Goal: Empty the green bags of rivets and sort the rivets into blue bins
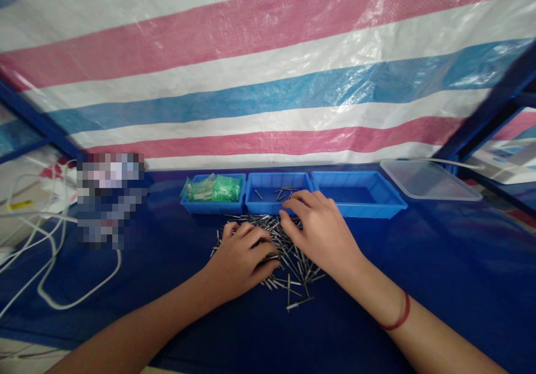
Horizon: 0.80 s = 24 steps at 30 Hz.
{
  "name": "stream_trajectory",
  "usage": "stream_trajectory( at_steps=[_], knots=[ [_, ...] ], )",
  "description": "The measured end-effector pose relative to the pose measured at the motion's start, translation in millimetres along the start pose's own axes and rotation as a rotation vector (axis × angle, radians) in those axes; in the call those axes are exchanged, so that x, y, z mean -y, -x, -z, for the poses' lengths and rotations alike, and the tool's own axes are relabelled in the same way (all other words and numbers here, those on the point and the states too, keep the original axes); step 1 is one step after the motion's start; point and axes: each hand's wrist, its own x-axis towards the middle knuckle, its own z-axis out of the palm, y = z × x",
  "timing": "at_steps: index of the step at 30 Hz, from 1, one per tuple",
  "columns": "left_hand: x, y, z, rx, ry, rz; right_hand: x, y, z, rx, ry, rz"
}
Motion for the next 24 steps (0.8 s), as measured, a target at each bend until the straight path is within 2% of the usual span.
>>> stream_trajectory(
  at_steps=[15, 21, 24],
  knots=[
    [-1.1, 1.4, -0.2, 0.034, 0.026, 0.095, -1.2, 0.7, 0.2, 0.007, -0.006, -0.007],
    [3.6, 0.7, -1.3, -0.021, 0.108, 0.139, 3.1, -0.3, 3.8, -0.016, -0.053, 0.004],
    [7.0, -0.3, -0.6, -0.075, 0.176, 0.174, 9.6, -1.0, 7.7, -0.014, -0.169, -0.021]
  ],
)
